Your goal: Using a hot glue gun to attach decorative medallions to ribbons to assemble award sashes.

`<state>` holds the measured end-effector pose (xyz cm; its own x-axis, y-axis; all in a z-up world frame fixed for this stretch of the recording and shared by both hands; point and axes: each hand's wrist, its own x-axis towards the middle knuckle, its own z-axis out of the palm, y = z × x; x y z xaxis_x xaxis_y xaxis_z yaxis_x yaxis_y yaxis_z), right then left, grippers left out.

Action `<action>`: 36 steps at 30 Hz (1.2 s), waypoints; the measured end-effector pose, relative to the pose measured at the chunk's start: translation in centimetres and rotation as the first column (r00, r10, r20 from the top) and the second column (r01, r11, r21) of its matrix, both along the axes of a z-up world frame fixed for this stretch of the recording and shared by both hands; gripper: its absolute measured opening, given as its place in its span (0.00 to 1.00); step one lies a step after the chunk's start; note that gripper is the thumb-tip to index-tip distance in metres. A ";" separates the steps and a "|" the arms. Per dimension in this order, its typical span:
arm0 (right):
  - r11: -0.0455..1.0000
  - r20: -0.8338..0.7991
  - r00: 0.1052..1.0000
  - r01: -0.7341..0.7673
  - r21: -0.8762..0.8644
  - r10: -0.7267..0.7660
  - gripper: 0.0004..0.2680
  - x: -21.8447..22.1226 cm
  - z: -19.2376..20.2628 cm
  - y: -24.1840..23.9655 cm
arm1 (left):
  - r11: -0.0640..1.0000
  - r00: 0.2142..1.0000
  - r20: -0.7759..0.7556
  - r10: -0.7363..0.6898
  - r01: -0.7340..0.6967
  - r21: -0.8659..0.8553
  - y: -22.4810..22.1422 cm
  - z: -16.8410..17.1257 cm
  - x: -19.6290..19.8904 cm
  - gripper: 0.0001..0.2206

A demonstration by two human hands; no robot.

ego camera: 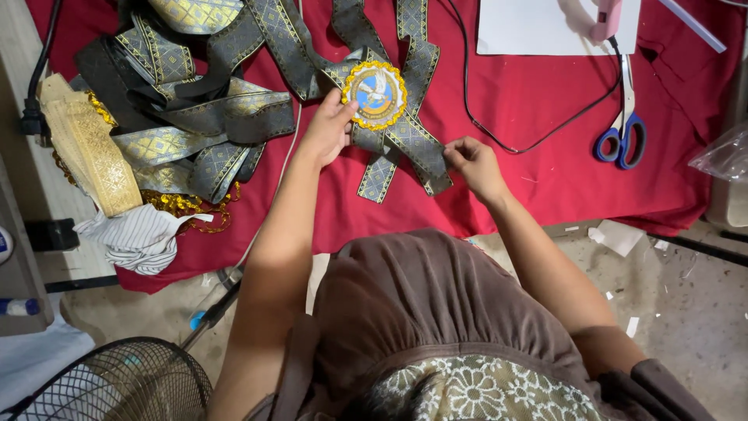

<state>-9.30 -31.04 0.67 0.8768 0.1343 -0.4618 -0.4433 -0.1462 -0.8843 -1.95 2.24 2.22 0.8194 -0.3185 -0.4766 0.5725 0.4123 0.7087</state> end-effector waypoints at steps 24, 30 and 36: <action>0.885 0.201 0.976 0.022 -0.464 0.082 0.05 -4.8 -0.1 -0.3 | 0.913 0.989 0.150 0.001 -0.062 0.403 -3.3 -7.3 -0.9 0.08; 0.851 0.295 0.941 0.017 -0.524 0.163 0.04 -4.6 0.1 -0.2 | 0.913 0.987 0.156 0.032 -0.093 0.397 -3.7 -6.5 -0.7 0.09; 0.819 0.309 0.931 0.020 -0.574 0.195 0.05 -4.6 1.2 0.4 | 0.907 0.985 0.169 0.034 -0.102 0.409 -4.1 -7.0 -0.3 0.08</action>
<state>-13.94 -30.65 1.85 0.9873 0.0309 -0.1561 -0.0930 -0.6839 -0.7236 -2.22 -1.81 -4.77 0.9060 -0.0605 -0.4189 0.4230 0.0953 0.9011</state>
